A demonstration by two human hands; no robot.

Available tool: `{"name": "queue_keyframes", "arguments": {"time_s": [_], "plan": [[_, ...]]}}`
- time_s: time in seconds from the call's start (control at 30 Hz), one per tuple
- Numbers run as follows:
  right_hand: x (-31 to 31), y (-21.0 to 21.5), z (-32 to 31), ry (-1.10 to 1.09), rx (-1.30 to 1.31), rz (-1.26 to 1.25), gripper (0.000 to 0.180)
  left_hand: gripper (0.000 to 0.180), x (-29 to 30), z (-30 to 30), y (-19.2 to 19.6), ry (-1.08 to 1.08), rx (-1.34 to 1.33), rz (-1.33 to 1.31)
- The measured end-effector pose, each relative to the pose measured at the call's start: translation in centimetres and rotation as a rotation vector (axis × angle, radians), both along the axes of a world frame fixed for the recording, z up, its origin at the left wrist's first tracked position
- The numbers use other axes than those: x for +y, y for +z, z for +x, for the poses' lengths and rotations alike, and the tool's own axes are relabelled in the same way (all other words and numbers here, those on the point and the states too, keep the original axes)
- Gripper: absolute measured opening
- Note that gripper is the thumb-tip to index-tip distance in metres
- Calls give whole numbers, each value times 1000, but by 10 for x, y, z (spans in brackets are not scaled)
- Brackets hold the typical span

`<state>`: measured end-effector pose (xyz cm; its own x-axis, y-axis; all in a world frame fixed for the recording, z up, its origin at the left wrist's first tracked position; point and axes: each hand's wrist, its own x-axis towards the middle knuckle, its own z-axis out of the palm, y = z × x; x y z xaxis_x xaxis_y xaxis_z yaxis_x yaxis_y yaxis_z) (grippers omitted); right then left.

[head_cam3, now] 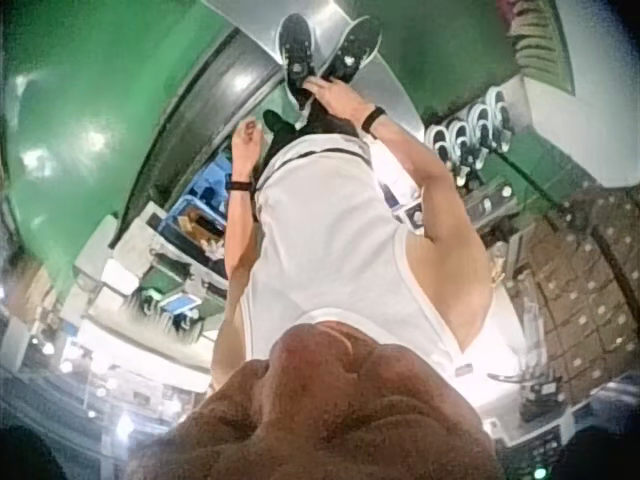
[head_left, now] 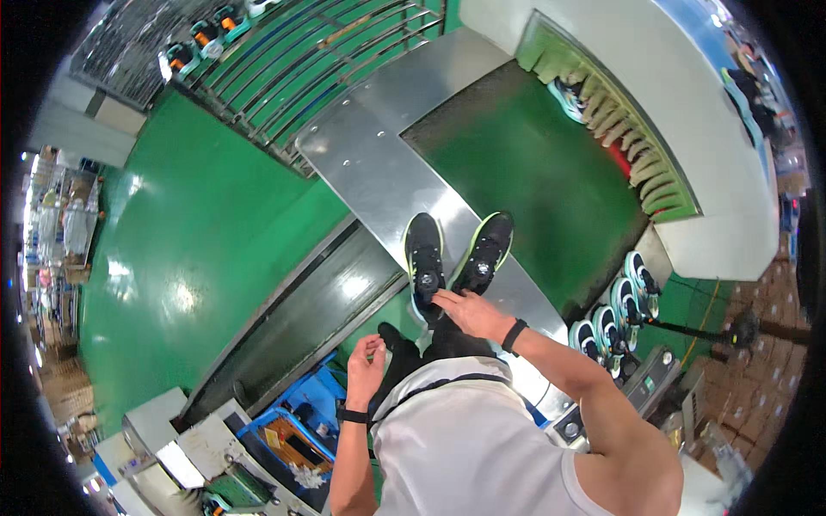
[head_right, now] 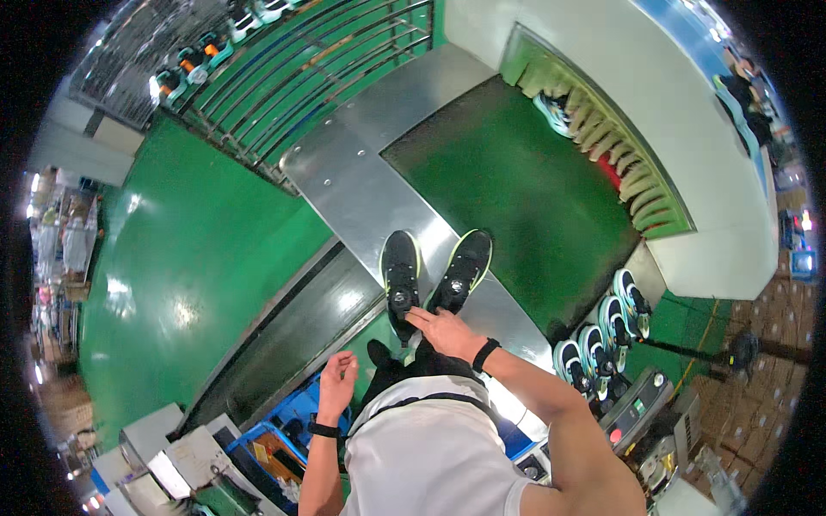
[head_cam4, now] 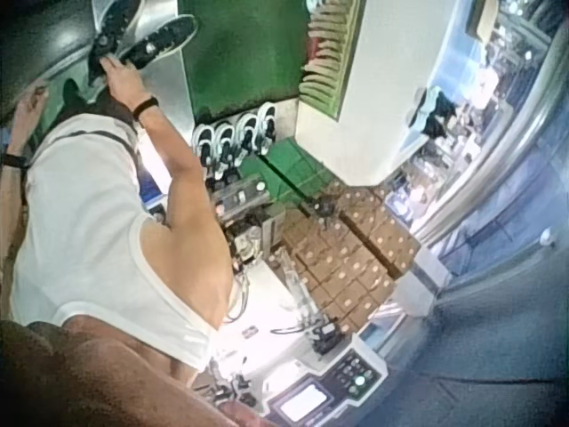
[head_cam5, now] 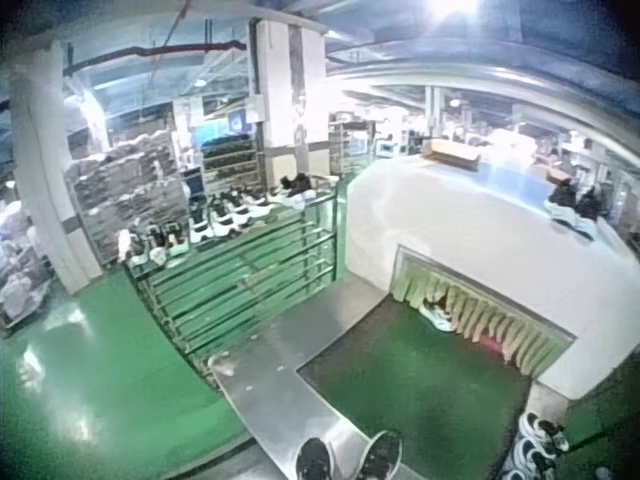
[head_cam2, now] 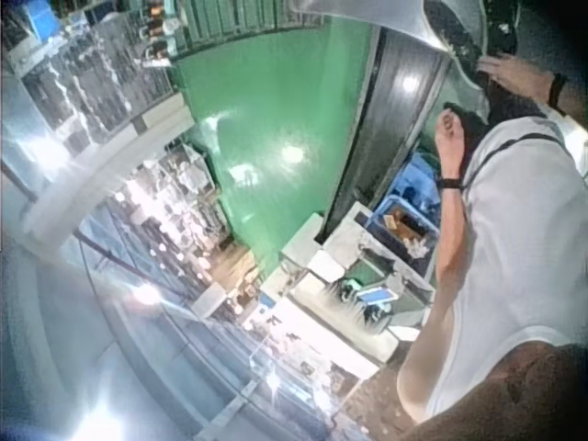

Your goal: Sorting and moving shoes between a heat-treatment machine and storage racks in a shoe factory.

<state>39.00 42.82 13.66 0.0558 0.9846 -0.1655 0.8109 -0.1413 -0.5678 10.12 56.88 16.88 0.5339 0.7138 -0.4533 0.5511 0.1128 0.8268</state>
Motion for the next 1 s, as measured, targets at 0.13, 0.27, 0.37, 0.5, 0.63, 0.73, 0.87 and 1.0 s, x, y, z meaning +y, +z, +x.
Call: {"name": "queue_keyframes", "arguments": {"time_s": [0.13,0.27,0.37,0.5,0.63,0.73,0.87,1.0], "plan": [[-20,31,-15,-219,106,147,55,51,12,16,-14,-98,-70,-84],[-38,20,-44,-689,239,181,51,90,9,42,-77,-122,0,-218],[-45,-27,-35,-1034,363,123,56,88,1,94,-70,-253,-29,-296],[-20,-38,-1,-1101,361,147,44,78,4,126,-67,-176,-9,-180],[-23,-28,25,-1274,944,-209,37,61,23,128,-60,-20,-224,-431],[-47,6,37,-1191,1167,-97,35,54,36,118,-32,-53,-258,-260],[-60,60,30,-1107,1520,77,34,45,40,75,-4,-53,-319,-268],[-37,131,2,-898,1174,-47,29,44,26,62,74,-33,-485,-400]]}}
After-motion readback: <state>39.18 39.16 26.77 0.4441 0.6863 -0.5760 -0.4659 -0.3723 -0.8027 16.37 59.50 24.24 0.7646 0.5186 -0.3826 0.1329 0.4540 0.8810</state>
